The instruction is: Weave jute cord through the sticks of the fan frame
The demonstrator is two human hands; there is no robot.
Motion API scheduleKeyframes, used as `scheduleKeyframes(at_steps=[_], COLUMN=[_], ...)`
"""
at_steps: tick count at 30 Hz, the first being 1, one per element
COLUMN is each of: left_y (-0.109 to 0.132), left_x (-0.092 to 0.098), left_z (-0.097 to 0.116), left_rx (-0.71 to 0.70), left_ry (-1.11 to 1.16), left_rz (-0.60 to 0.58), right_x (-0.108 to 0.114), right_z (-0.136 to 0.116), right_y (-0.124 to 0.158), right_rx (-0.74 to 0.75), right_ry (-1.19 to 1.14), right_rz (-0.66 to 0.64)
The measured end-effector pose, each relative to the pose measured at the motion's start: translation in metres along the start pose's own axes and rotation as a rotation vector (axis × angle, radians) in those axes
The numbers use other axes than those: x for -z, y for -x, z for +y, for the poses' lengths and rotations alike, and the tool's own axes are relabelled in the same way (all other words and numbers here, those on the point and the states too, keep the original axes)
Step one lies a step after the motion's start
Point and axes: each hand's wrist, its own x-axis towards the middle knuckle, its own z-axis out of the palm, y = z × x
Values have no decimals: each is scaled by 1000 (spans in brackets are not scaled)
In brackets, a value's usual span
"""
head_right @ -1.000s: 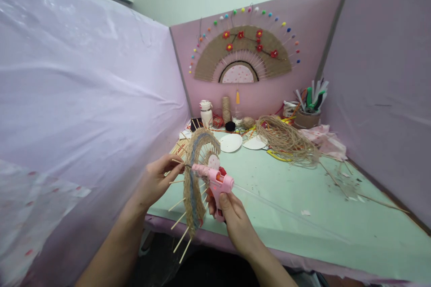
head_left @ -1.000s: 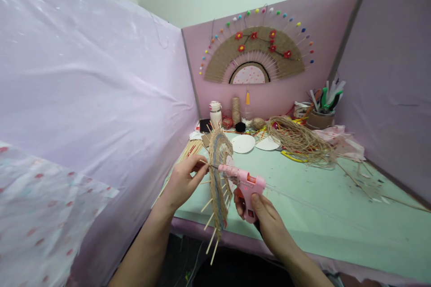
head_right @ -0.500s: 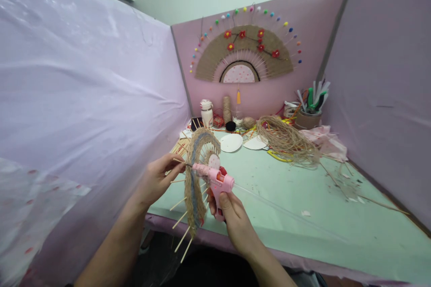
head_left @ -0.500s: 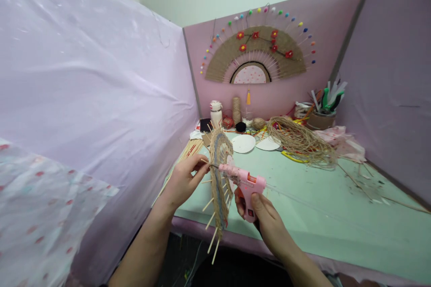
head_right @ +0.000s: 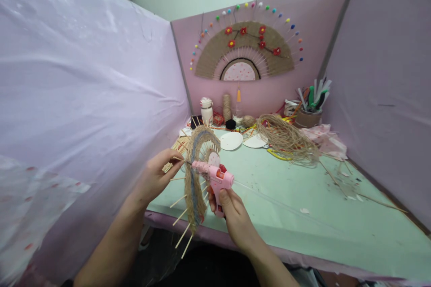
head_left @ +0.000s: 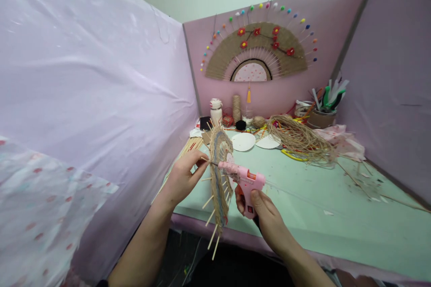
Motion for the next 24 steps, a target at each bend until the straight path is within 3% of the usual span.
scheduleKeyframes(at_steps=[24], left_y=[-3], left_x=[-1], left_z=[1], left_rx=[-21], left_ry=[-5], left_rz=[-3], right_x=[1], right_z=[-1], right_y=[-1], right_rx=[-3], right_ry=[-17], right_rz=[13])
